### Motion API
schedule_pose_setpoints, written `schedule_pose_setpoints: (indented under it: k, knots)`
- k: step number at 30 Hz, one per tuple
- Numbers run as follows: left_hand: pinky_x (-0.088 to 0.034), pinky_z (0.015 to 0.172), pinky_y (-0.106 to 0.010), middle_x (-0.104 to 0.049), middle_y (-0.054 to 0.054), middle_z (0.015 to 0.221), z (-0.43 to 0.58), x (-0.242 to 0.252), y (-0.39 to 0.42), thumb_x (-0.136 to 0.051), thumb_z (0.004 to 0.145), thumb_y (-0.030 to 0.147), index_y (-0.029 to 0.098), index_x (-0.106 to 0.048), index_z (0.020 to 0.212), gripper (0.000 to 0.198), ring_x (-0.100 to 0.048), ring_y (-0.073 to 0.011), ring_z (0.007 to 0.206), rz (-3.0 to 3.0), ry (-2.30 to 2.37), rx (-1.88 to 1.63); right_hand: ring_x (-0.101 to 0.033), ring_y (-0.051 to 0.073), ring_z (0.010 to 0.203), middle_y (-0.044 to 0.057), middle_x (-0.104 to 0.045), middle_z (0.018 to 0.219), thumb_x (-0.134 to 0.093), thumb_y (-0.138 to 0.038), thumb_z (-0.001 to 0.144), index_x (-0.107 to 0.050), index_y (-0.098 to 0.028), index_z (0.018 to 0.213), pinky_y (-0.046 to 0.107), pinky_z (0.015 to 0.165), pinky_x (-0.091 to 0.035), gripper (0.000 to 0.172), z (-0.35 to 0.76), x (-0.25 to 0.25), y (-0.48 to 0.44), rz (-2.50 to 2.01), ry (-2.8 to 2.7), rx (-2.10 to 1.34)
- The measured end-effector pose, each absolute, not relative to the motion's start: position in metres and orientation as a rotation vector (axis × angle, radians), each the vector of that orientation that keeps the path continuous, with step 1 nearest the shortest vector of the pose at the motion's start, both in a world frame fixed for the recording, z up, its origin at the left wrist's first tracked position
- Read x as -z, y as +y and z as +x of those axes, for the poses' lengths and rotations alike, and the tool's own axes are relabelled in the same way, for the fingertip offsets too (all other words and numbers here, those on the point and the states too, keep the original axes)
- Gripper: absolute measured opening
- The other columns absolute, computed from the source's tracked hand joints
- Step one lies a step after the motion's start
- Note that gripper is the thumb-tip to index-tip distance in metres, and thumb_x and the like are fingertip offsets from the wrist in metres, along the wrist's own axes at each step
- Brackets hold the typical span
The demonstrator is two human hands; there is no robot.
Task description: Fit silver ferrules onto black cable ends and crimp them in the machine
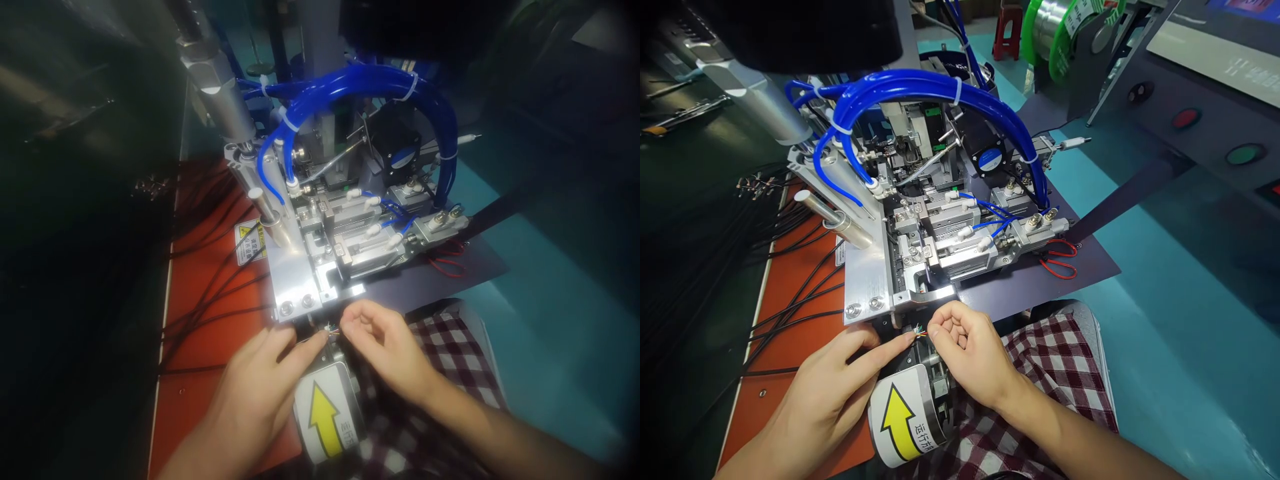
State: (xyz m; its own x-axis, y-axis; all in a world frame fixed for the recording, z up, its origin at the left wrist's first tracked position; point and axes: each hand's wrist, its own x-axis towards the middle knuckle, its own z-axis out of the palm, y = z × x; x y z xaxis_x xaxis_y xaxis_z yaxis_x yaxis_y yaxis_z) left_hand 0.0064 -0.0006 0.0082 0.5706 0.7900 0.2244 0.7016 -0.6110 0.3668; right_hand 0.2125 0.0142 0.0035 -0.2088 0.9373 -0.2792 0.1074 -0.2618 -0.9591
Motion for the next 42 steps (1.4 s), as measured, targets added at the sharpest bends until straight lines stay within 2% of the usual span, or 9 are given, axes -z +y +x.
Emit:
schedule_pose_setpoints:
  k: [10, 18, 28, 34, 42]
  knots:
    - [-0.044, 0.054, -0.023, -0.053, -0.005, 0.077, 0.010, -0.019, 0.003, -0.038, 0.089, 0.006, 0.016, -0.064, 0.117, 0.039, -0.051, -0.0149, 0.066, 2.635, 1.197, -0.527, -0.043, 0.012, 0.058, -0.003, -0.047, 0.064, -0.053, -0.029, 0.086, -0.055, -0.017, 0.074, 0.026, 0.054, -0.037, 0.017, 0.207, -0.004, 0.016, -1.356, -1.250, -1.601]
    - [-0.044, 0.056, -0.023, -0.053, -0.006, 0.080, 0.009, -0.018, 0.002, -0.039, 0.088, 0.005, 0.015, -0.063, 0.120, 0.041, -0.052, -0.0151, 0.068, 2.622, 1.199, -0.537, -0.044, 0.012, 0.060, -0.003, -0.047, 0.066, -0.051, -0.030, 0.087, -0.051, -0.017, 0.074, 0.025, 0.055, -0.039, 0.018, 0.200, -0.006, 0.017, -1.333, -1.171, -1.609]
    - [-0.045, 0.054, -0.023, -0.054, -0.006, 0.079, 0.011, -0.019, 0.002, -0.039, 0.089, 0.006, 0.015, -0.064, 0.118, 0.040, -0.051, -0.0148, 0.066, 2.638, 1.190, -0.548, -0.051, 0.013, 0.062, 0.000, -0.055, 0.068, -0.054, -0.032, 0.085, -0.056, -0.015, 0.076, 0.026, 0.058, -0.043, 0.019, 0.202, -0.004, 0.016, -1.354, -1.085, -1.654]
    - [-0.045, 0.053, -0.023, -0.054, -0.006, 0.076, 0.011, -0.020, 0.004, -0.037, 0.091, 0.009, 0.015, -0.065, 0.116, 0.038, -0.052, -0.0150, 0.065, 2.636, 1.202, -0.538, -0.042, 0.011, 0.056, -0.004, -0.047, 0.062, -0.059, -0.029, 0.083, -0.058, -0.016, 0.077, 0.024, 0.050, -0.035, 0.014, 0.210, -0.002, 0.010, -1.377, -1.195, -1.603]
    - [-0.045, 0.053, -0.022, -0.054, -0.005, 0.076, 0.011, -0.022, 0.005, -0.036, 0.091, 0.011, 0.015, -0.065, 0.116, 0.038, -0.053, -0.0144, 0.064, 2.640, 1.208, -0.531, -0.043, 0.012, 0.058, -0.002, -0.048, 0.066, -0.051, -0.026, 0.088, -0.053, -0.018, 0.076, 0.027, 0.057, -0.039, 0.014, 0.207, 0.002, 0.011, -1.342, -1.305, -1.558]
